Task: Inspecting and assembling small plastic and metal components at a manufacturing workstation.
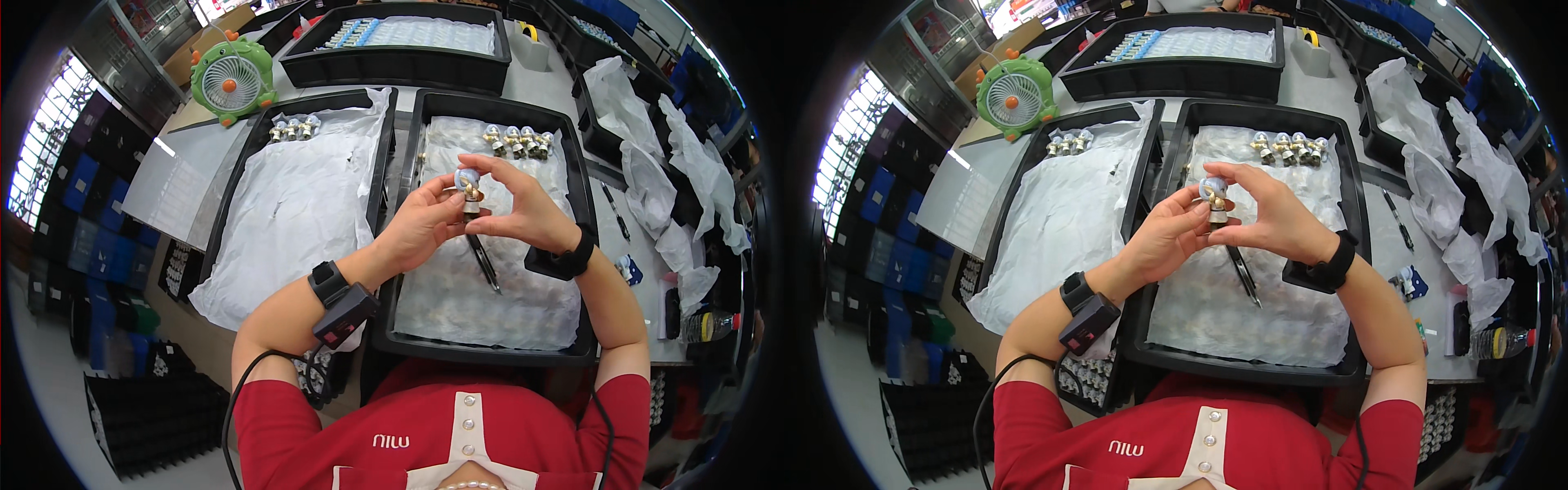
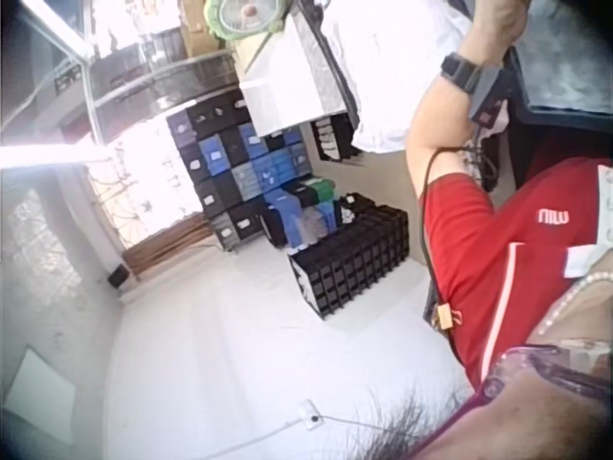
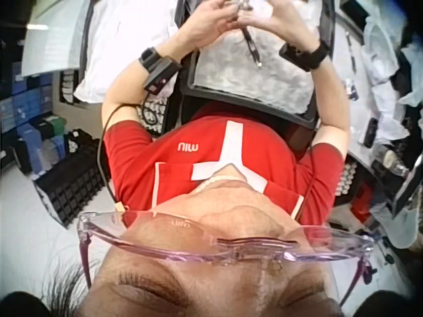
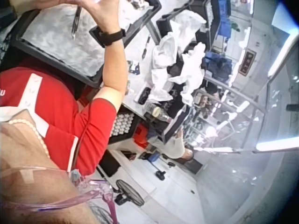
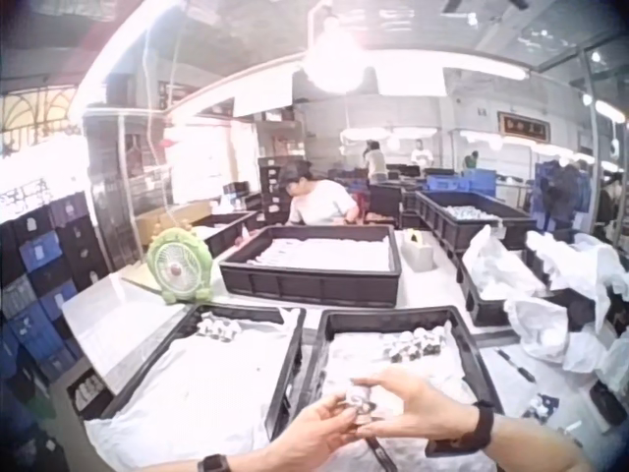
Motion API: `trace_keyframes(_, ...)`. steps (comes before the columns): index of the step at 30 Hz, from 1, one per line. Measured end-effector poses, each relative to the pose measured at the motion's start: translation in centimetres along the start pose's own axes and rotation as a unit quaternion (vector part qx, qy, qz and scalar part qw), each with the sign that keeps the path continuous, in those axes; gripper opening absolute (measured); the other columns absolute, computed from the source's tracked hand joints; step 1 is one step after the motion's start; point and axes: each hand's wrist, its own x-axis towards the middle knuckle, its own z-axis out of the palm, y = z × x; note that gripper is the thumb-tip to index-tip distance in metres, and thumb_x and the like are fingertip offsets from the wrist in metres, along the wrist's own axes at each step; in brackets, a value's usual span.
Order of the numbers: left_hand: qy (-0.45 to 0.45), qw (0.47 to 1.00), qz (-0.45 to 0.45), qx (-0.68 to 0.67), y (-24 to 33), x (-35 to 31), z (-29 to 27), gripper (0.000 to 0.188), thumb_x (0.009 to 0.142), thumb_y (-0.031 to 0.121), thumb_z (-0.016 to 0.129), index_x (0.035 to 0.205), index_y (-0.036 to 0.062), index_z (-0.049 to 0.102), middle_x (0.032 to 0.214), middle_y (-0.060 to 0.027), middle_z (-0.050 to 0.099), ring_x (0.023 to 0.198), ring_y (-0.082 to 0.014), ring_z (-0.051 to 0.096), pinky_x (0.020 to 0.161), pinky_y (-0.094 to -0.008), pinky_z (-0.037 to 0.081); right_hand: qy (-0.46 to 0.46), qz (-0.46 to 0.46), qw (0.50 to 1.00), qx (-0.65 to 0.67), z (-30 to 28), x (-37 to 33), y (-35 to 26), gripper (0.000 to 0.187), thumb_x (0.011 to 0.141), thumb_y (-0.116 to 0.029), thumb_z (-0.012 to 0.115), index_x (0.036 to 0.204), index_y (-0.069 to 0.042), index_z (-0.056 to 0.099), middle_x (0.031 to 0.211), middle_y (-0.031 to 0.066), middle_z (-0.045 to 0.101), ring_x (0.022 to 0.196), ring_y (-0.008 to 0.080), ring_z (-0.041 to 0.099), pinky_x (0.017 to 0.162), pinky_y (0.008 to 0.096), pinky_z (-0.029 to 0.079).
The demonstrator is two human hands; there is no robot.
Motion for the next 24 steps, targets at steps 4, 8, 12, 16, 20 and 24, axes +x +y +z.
trace_keyframes(4, -0.024, 1.0, 0.008, -0.006, 0.2, 0.2, 0.4, 0.038, 0.092, 0.018, 0.053, 0.125, 0.0047, 0.039, 0.117, -0.0107, 0.053, 0.108, -0.0254, 0.056, 0.09, -0.0377, 0.047, 0.023, -0.036, 0.998, -0.042, 0.8, -0.3, 0.7, 0.074, 0.065, -0.012, 0.078, 0.13, -0.007, 0.041, 0.123, 0.0107, 0.05, 0.114, 0.0242, 0.048, 0.097, 0.0335, 0.037)
trace_keyframes(8, -0.009, 0.999, 0.032, 0.022, 0.4, 0.0, 0.7, 0.037, 0.093, 0.017, 0.052, 0.125, 0.005, 0.039, 0.117, -0.0103, 0.053, 0.11, -0.0272, 0.055, 0.09, -0.0384, 0.048, 0.058, -0.066, 0.993, -0.078, 1.2, -0.1, 1.0, 0.069, 0.064, -0.01, 0.077, 0.125, -0.008, 0.045, 0.115, 0.0109, 0.053, 0.107, 0.0276, 0.05, 0.093, 0.0349, 0.041)
trace_keyframes(12, -0.009, 0.999, 0.035, 0.022, 0.4, 0.0, 0.6, 0.036, 0.093, 0.016, 0.051, 0.125, 0.005, 0.04, 0.117, -0.0103, 0.053, 0.11, -0.0274, 0.055, 0.09, -0.0376, 0.048, 0.064, -0.072, 0.992, -0.079, 1.3, -0.1, 0.9, 0.069, 0.063, -0.009, 0.077, 0.124, -0.01, 0.046, 0.114, 0.0102, 0.053, 0.107, 0.0273, 0.051, 0.092, 0.0348, 0.041)
trace_keyframes(16, -0.004, 0.999, 0.024, 0.024, 0.3, 0.1, 0.4, 0.037, 0.093, 0.016, 0.052, 0.126, 0.0049, 0.039, 0.118, -0.0105, 0.053, 0.109, -0.0275, 0.055, 0.09, -0.0369, 0.049, 0.067, -0.062, 0.993, -0.078, 1.4, -0.1, 1.0, 0.067, 0.063, -0.008, 0.076, 0.123, -0.01, 0.047, 0.112, 0.01, 0.054, 0.106, 0.027, 0.051, 0.091, 0.0347, 0.042)
trace_keyframes(20, -0.005, 0.999, 0.025, 0.022, 0.2, 0.2, 0.1, 0.039, 0.092, 0.016, 0.052, 0.127, 0.0056, 0.039, 0.116, -0.0093, 0.054, 0.109, -0.0266, 0.056, 0.09, -0.0366, 0.048, 0.07, -0.063, 0.992, -0.081, 1.6, -0.1, 1.1, 0.066, 0.062, -0.007, 0.076, 0.122, -0.01, 0.047, 0.11, 0.0101, 0.054, 0.105, 0.0273, 0.051, 0.09, 0.035, 0.042)
trace_keyframes(24, 0.013, 0.999, 0.017, 0.029, 0.1, 0.3, -0.1, 0.04, 0.092, 0.015, 0.052, 0.129, 0.0068, 0.038, 0.117, -0.0078, 0.053, 0.111, -0.0253, 0.054, 0.092, -0.0362, 0.046, 0.089, -0.076, 0.988, -0.101, 1.4, 0.1, 1.6, 0.067, 0.062, -0.006, 0.075, 0.122, -0.011, 0.047, 0.108, 0.0101, 0.054, 0.103, 0.028, 0.051, 0.09, 0.0358, 0.042)
